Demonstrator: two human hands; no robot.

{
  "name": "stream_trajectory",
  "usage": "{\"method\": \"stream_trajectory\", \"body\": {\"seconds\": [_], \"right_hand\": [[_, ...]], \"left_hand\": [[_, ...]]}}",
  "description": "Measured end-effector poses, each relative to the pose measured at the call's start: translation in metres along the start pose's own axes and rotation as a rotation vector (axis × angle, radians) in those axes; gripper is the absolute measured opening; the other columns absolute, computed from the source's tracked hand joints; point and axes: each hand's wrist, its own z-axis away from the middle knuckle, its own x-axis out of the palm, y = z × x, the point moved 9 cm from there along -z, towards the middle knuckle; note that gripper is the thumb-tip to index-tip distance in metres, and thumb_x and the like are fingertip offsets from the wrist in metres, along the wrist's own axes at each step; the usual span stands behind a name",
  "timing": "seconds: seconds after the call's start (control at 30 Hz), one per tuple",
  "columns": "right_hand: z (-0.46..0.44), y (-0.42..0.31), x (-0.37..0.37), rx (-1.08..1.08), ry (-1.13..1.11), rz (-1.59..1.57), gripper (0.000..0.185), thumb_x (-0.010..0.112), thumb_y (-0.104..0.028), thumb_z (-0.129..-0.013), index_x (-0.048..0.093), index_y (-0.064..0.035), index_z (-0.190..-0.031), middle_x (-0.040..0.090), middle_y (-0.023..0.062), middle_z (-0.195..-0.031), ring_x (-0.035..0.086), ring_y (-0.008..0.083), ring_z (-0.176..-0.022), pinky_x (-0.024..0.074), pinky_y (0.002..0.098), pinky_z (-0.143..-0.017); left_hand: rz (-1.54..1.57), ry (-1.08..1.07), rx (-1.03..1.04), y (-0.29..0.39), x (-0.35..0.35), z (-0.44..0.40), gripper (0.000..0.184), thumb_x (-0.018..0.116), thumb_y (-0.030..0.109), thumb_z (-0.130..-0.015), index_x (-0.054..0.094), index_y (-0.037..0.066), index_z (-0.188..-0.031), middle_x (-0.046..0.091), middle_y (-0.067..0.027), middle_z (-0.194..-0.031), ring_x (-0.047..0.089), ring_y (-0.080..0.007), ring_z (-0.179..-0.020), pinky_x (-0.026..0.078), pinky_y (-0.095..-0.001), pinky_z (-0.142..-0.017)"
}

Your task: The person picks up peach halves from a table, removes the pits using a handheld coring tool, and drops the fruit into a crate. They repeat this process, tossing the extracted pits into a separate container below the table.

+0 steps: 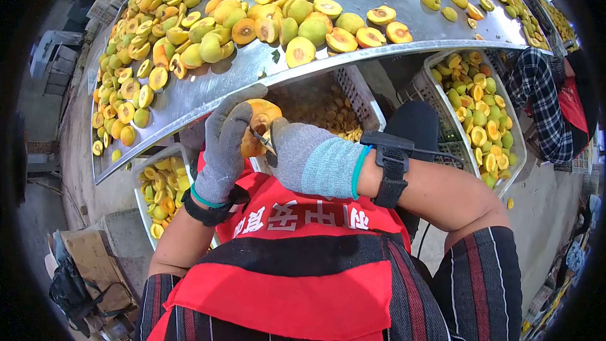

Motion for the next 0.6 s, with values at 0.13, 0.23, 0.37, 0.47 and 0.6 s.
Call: {"method": "stream_trajectory", "body": {"seconds": [0.13,0.23,0.37,0.47,0.6], "right_hand": [[0.0,-0.019,-0.02,-0.115,0.139,-0.16,0.025,0.054,-0.02,-0.078,0.052,0.0012,-0.091,0.055,0.0205,-0.077,0.058,0.0338,-0.071,0.0483,0.0421,-0.061],[0.001,-0.008,-0.028,0.067,0.124,-0.257,0.026,0.057,-0.021,-0.078,0.051,0.0007,-0.092,0.057,0.022,-0.079,0.059,0.0352,-0.075,0.048,0.0426,-0.063],[0.009,0.024,-0.092,0.194,0.638,-0.285,0.03,0.056,-0.027,-0.08,0.051,0.0023,-0.087,0.059,0.0206,-0.072,0.059,0.0387,-0.069,0.0478,0.0435,-0.062],[0.005,0.038,-0.059,0.202,0.483,-0.782,0.027,0.062,-0.024,-0.079,0.052,-0.0005,-0.089,0.057,0.0127,-0.072,0.057,0.0258,-0.061,0.0476,0.0358,-0.056],[-0.001,0.028,-0.028,0.325,0.392,-1.127,0.034,0.068,-0.027,-0.079,0.052,-0.0001,-0.092,0.058,0.0094,-0.076,0.057,0.0149,-0.064,0.0471,0.0303,-0.056]], "left_hand": [[0.05,0.032,0.152,0.007,-0.008,0.002,0.037,0.046,0.02,-0.088,0.051,-0.006,-0.114,0.059,-0.0132,-0.105,0.055,-0.0155,-0.095,0.044,-0.0278,-0.085],[0.129,-0.01,0.039,-0.016,-0.015,0.002,0.046,0.045,0.031,-0.09,0.048,-0.005,-0.118,0.058,-0.0151,-0.109,0.056,-0.0208,-0.101,0.044,-0.0324,-0.09],[0.796,0.147,-0.244,-0.045,-0.023,0.017,0.052,0.044,0.039,-0.091,0.046,-0.005,-0.12,0.057,-0.0172,-0.109,0.057,-0.0244,-0.101,0.045,-0.0382,-0.091],[0.947,0.151,-0.187,-0.034,-0.022,0.014,0.054,0.039,0.042,-0.092,0.041,-0.001,-0.124,0.053,-0.0171,-0.115,0.054,-0.0269,-0.106,0.044,-0.0432,-0.093],[1.009,0.155,-0.139,-0.022,-0.008,0.008,0.059,0.032,0.046,-0.094,0.033,0.001,-0.131,0.046,-0.0167,-0.125,0.047,-0.0272,-0.115,0.04,-0.0433,-0.097]]}}
